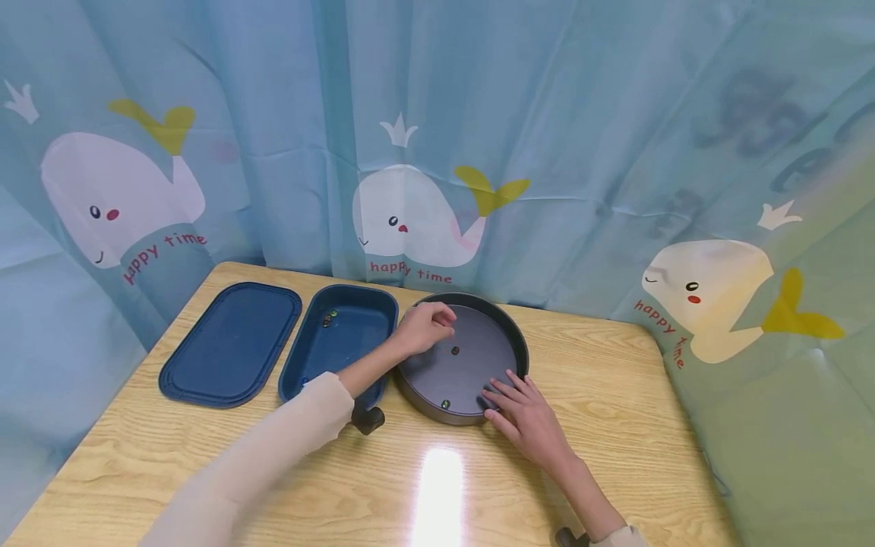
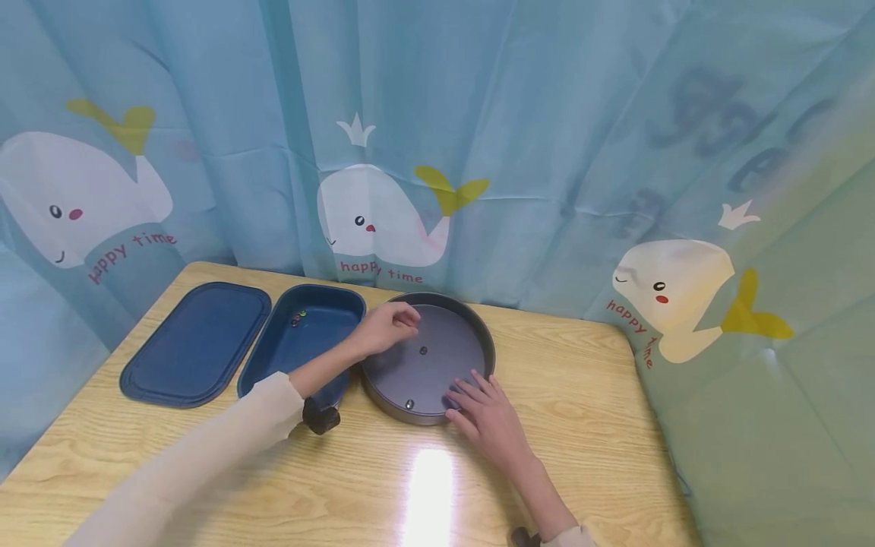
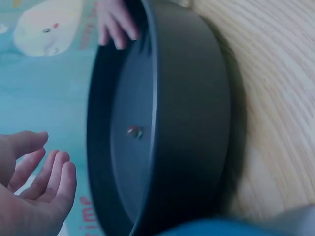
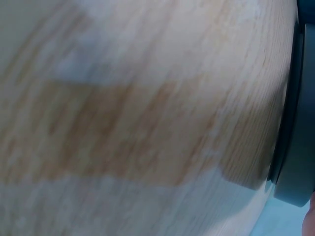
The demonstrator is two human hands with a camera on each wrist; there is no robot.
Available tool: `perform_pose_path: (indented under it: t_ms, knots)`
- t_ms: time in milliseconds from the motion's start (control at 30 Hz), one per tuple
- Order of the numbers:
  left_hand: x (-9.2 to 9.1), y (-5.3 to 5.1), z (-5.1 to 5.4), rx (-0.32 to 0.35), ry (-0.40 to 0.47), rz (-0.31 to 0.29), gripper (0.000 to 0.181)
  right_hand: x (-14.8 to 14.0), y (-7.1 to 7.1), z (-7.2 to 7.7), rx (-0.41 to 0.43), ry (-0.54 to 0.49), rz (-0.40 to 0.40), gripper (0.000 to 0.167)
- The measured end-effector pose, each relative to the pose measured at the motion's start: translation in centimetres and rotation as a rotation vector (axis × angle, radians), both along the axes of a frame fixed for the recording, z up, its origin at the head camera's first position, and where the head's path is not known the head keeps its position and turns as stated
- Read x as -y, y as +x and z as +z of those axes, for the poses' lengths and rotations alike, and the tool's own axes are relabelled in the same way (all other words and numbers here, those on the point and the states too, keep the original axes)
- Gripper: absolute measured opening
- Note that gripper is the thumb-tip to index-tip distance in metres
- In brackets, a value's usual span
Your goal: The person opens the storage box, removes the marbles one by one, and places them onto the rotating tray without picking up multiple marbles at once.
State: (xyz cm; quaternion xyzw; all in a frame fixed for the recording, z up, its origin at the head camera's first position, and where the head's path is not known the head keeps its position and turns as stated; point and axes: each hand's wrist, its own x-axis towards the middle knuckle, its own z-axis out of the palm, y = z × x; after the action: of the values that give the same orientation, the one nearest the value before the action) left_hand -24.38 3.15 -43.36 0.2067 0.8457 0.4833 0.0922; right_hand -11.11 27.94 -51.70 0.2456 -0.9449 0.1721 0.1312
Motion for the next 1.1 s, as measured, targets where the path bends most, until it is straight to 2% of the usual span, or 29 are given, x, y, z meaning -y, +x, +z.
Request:
perform_pose_path:
  t_ms: [200, 467, 633, 800, 1000, 1100]
  knots:
    - [2.9, 0.3, 1.1, 0.073, 0.094, -0.018, 0.021, 0.0, 0.0, -0.1, -0.009, -0.001, 0.001, 0.037]
    - [7.2, 1.1, 1.1, 0.051, 0.098, -0.071, 0.025, -0.1, 0.1, 0.0, -0.032, -0.002, 0.01, 0.036]
    - [9.6, 2.0, 0.2, 0.032, 0.076, -0.11, 0.022, -0.1, 0.2, -0.1, -0.019, -0.005, 0.007, 0.036]
    - [11.5, 2.6, -1.0, 0.032, 0.005, -0.174, 0.02, -0.1, 0.2, -0.2, -0.024, -0.009, 0.008, 0.036]
    - [12.6, 3.3, -2.4, 0.085, -0.051, -0.193, 0.027, 0.0, 0.1, 0.0, -0.03, -0.02, 0.018, 0.036]
    - [13.0, 3.6, -3.1, 0.116, -0.067, -0.205, 0.024, 0.0, 0.0, 0.1, -0.032, -0.021, 0.02, 0.036]
